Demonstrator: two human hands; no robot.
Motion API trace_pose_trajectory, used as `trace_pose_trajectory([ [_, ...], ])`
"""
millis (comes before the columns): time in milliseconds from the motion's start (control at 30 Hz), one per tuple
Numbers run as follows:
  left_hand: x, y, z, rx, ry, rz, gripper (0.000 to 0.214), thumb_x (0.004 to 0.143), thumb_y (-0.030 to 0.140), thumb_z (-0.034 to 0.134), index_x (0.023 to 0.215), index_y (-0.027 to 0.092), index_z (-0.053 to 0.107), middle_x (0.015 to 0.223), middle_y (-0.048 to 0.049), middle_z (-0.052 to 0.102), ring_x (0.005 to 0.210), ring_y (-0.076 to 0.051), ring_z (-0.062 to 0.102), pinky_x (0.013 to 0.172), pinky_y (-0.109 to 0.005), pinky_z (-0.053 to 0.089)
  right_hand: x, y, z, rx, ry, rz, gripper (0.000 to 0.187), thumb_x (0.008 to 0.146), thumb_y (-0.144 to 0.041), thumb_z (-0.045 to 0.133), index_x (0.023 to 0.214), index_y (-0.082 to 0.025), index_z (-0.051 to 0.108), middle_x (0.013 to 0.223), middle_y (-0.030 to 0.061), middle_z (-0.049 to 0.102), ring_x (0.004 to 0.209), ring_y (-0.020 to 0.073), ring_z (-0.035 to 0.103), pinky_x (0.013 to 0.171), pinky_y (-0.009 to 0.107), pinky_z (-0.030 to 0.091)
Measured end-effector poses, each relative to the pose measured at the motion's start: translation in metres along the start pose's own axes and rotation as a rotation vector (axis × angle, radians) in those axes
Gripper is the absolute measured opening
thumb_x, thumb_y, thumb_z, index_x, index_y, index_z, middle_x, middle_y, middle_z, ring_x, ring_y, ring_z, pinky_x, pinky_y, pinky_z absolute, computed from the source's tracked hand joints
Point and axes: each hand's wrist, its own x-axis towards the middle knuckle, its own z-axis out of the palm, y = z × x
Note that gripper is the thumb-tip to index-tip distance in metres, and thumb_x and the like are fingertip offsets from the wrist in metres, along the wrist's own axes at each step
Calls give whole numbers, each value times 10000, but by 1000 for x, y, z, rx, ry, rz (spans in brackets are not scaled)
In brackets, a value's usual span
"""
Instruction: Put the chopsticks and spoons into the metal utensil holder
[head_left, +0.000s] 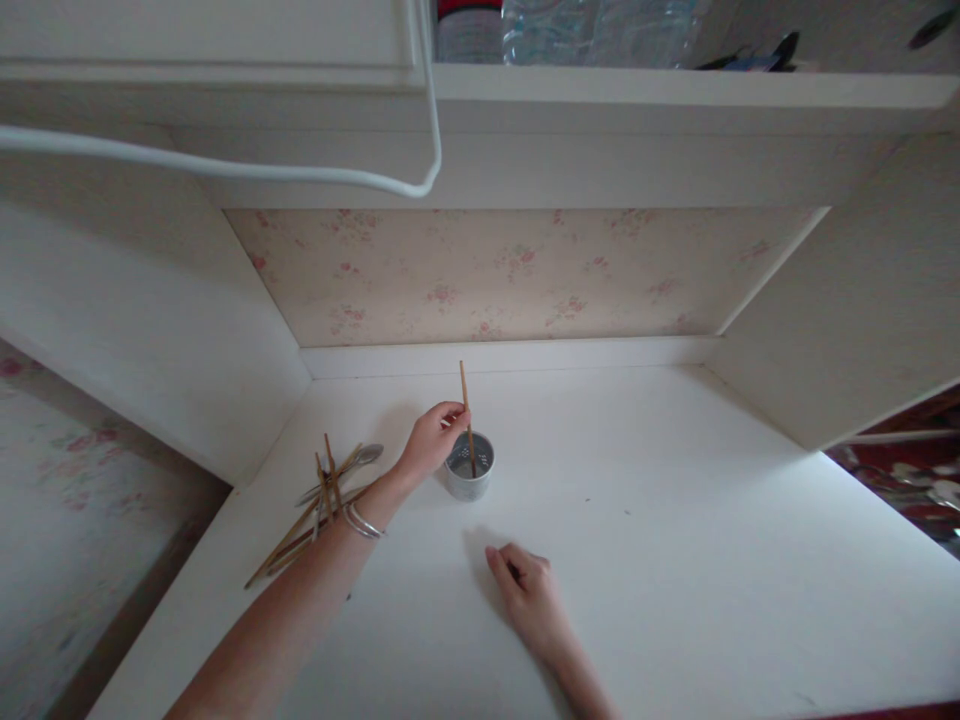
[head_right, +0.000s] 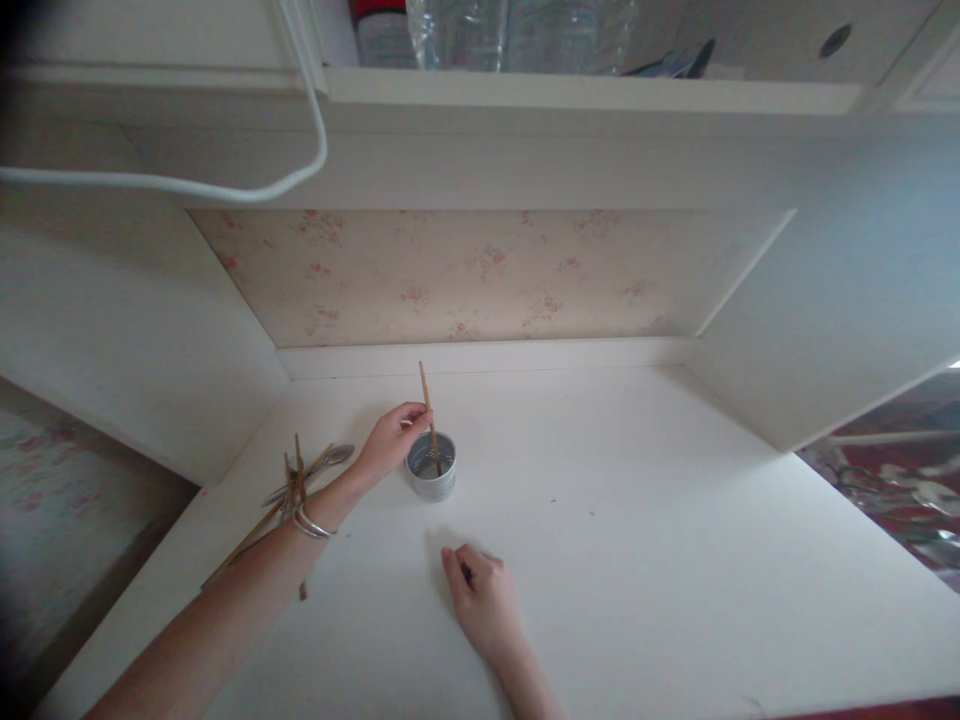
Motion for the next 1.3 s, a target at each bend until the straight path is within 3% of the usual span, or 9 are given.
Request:
trace_pose_trajectory([
  [533,-8,-10,2,75,7,24,238,842,396,597,894,196,716,940,-65,696,836,-185,651,763,-321,526,0,0,0,-5,23,-29,465,954,-454,458,571,-191,473,517,-56,380,490,100,361,496,249,243],
  [767,-20,-7,2,-3,41,-29,286,838,430,609,960,198,723,998,-69,687,868,-183,653,790,-313,521,-2,0,0,-16,0,-19,465,953,-466,450,576,-193,457,525,-58,365,498,102,358,501,248,240],
  [1067,-72,-17,3,-245,288,-243,350,836,449,589,1039,175,672,1043,-82,689,892,-181,631,783,-293,499,-1,5,4,1,-30,42,481,933,-532,446,589,-195,446,542,-53,367,518,108,361,519,249,242],
  [1200,-102,-28,10,-339,295,-371,313,833,421,572,985,158,650,844,-38,670,673,-133,585,613,-246,459,3,-2,5,97,-6,125,489,913,-555,461,576,-203,420,534,-57,345,511,108,334,501,245,241],
  [1300,-118,-36,18,-384,257,-428,284,822,407,581,944,159,644,743,-6,636,617,-123,557,583,-240,439,13,-29,3,179,-6,156,470,917,-533,468,586,-199,463,510,-52,398,494,109,373,489,238,272],
])
